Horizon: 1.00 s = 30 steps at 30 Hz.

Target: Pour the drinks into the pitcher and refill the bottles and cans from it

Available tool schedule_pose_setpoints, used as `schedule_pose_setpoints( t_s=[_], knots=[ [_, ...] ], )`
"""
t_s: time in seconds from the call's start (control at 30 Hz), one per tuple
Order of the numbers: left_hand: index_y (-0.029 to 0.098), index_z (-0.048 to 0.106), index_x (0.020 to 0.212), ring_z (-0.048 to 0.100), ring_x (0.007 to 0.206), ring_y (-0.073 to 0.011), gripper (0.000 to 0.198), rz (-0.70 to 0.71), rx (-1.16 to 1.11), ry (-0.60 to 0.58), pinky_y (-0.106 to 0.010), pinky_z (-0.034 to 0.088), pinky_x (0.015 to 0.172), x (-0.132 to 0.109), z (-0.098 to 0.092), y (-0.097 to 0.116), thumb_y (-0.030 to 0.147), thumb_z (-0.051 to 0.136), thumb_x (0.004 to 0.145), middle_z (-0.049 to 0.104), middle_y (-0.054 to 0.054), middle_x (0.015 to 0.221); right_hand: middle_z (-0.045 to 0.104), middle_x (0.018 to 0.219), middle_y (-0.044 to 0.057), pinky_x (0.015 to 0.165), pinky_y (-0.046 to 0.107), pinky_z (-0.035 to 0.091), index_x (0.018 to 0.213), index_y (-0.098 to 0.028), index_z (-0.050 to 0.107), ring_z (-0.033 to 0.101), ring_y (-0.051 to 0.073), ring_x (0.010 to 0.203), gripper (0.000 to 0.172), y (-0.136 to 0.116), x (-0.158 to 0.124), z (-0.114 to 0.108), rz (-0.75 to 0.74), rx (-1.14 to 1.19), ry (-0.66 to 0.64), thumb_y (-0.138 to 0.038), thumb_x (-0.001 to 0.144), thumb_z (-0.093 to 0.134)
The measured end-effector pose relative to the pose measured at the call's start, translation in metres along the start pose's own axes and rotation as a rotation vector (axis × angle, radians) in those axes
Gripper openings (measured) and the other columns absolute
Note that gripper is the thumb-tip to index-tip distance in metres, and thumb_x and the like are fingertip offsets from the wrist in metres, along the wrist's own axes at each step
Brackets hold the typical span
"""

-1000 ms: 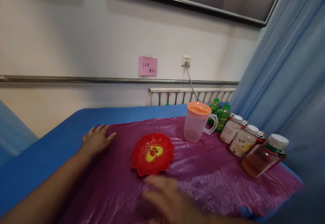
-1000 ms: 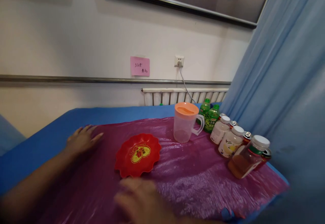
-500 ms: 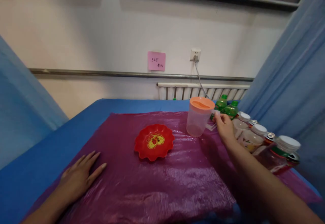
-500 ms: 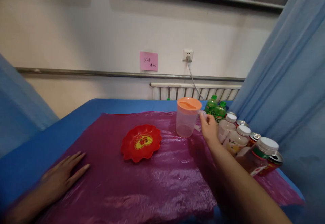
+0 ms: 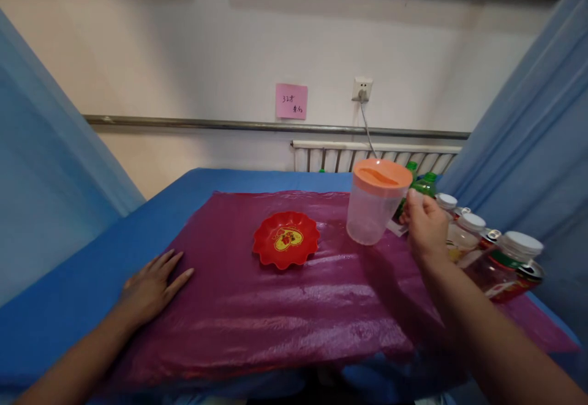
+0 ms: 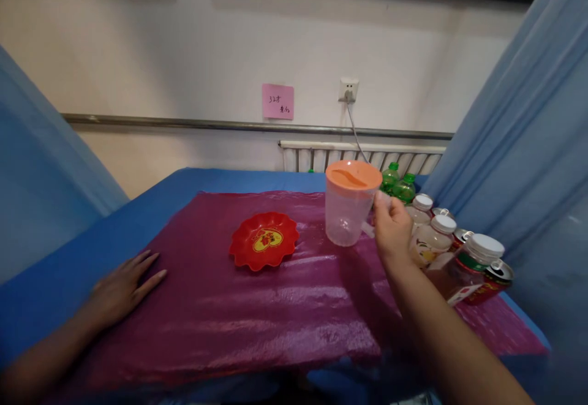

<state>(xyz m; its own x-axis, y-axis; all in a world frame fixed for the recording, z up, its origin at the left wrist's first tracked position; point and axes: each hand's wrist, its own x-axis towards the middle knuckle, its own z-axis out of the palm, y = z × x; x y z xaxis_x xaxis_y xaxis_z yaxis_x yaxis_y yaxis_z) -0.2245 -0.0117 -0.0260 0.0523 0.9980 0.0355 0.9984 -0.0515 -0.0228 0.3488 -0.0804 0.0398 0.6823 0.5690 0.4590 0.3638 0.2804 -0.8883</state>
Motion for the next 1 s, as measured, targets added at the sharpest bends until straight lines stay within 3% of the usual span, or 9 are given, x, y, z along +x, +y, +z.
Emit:
schedule_pose_setpoints(
  t_s=[0.13, 0.23, 0.33, 0.43, 0.57, 0.67, 0.8, 0.9, 1.0],
  knots=[
    [0.009, 0.050, 0.141, 0.044, 0.141, -0.0410, 0.083, -0.063, 0.021, 0.107, -0.053, 0.034, 0.117, 0.004, -0.019, -0.001, 0.063, 0.031, 0.081, 0.053, -0.016, 0.151, 0.044, 0.057, -0.006, 0.049, 0.025, 0.033, 0.064, -0.021, 0.050, 0.039, 0.011, 0.054, 0.055, -0.008, -0.033, -0.003, 0.079, -0.014, -0.042, -0.073, 0.079, 0.061],
    [0.018, 0.051, 0.139, 0.049, 0.136, -0.0398, 0.077, 0.012, -0.068, 0.314, -0.052, 0.039, 0.114, 0.012, -0.051, 0.031, 0.064, 0.035, 0.080, 0.059, -0.009, 0.145, 0.041, 0.058, -0.006, 0.050, 0.025, 0.033, 0.064, -0.021, 0.049, 0.037, 0.012, 0.055, 0.055, -0.004, -0.049, -0.003, 0.049, -0.034, -0.046, -0.072, 0.081, 0.059],
    [0.021, 0.060, 0.128, 0.062, 0.121, -0.0350, 0.062, 0.246, -0.257, 0.467, -0.046, 0.046, 0.107, 0.012, -0.098, 0.102, 0.060, 0.041, 0.085, 0.067, -0.007, 0.133, 0.042, 0.060, -0.006, 0.052, 0.024, 0.035, 0.067, -0.020, 0.052, 0.039, 0.012, 0.057, 0.051, 0.004, -0.056, -0.002, 0.004, -0.012, -0.055, -0.067, 0.086, 0.058],
    [0.026, 0.064, 0.123, 0.064, 0.113, -0.0274, 0.044, 0.576, -0.371, 0.523, -0.042, 0.048, 0.102, 0.006, -0.147, 0.195, 0.053, 0.047, 0.094, 0.072, -0.005, 0.122, 0.046, 0.062, -0.005, 0.055, 0.024, 0.036, 0.070, -0.020, 0.052, 0.042, 0.012, 0.058, 0.045, 0.011, -0.059, -0.001, -0.052, 0.015, -0.070, -0.060, 0.092, 0.056],
    [0.025, 0.066, 0.121, 0.064, 0.106, -0.0200, 0.028, 1.066, -0.422, 0.336, -0.034, 0.049, 0.094, 0.010, -0.192, 0.311, 0.037, 0.051, 0.100, 0.074, -0.005, 0.117, 0.043, 0.060, -0.006, 0.054, 0.023, 0.034, 0.070, -0.022, 0.049, 0.041, 0.012, 0.057, 0.041, 0.017, -0.060, 0.001, -0.089, -0.019, -0.070, -0.054, 0.095, 0.054],
    [0.022, 0.069, 0.115, 0.063, 0.105, -0.0213, 0.023, 1.294, -0.240, 0.203, -0.035, 0.046, 0.094, 0.030, -0.202, 0.369, 0.028, 0.064, 0.093, 0.073, -0.008, 0.115, 0.043, 0.059, -0.007, 0.054, 0.023, 0.033, 0.070, -0.022, 0.047, 0.041, 0.012, 0.056, 0.039, 0.017, -0.059, 0.004, -0.114, -0.048, -0.069, -0.051, 0.096, 0.053],
    [0.020, 0.072, 0.099, 0.061, 0.093, -0.0211, 0.015, 1.390, -0.041, 0.095, -0.033, 0.044, 0.085, 0.052, -0.202, 0.400, 0.021, 0.071, 0.084, 0.074, -0.006, 0.099, 0.042, 0.057, -0.007, 0.053, 0.023, 0.032, 0.069, -0.023, 0.045, 0.040, 0.012, 0.055, 0.038, 0.016, -0.057, 0.005, -0.144, -0.080, -0.052, -0.049, 0.097, 0.052],
    [0.020, 0.070, 0.089, 0.058, 0.088, -0.0197, 0.005, 1.463, -0.010, 0.089, -0.033, 0.042, 0.085, 0.059, -0.203, 0.402, 0.022, 0.069, 0.085, 0.073, -0.004, 0.092, 0.045, 0.058, -0.007, 0.053, 0.024, 0.032, 0.070, -0.023, 0.045, 0.041, 0.012, 0.054, 0.037, 0.016, -0.056, 0.006, -0.160, -0.103, -0.054, -0.047, 0.097, 0.051],
    [0.019, 0.068, 0.087, 0.057, 0.086, -0.0185, 0.007, 1.451, -0.058, 0.113, -0.032, 0.041, 0.084, 0.063, -0.212, 0.399, 0.024, 0.063, 0.089, 0.070, -0.004, 0.089, 0.047, 0.057, -0.007, 0.053, 0.024, 0.032, 0.070, -0.023, 0.045, 0.042, 0.012, 0.053, 0.036, 0.016, -0.055, 0.007, -0.184, -0.111, -0.034, -0.046, 0.097, 0.051]
  ],
)
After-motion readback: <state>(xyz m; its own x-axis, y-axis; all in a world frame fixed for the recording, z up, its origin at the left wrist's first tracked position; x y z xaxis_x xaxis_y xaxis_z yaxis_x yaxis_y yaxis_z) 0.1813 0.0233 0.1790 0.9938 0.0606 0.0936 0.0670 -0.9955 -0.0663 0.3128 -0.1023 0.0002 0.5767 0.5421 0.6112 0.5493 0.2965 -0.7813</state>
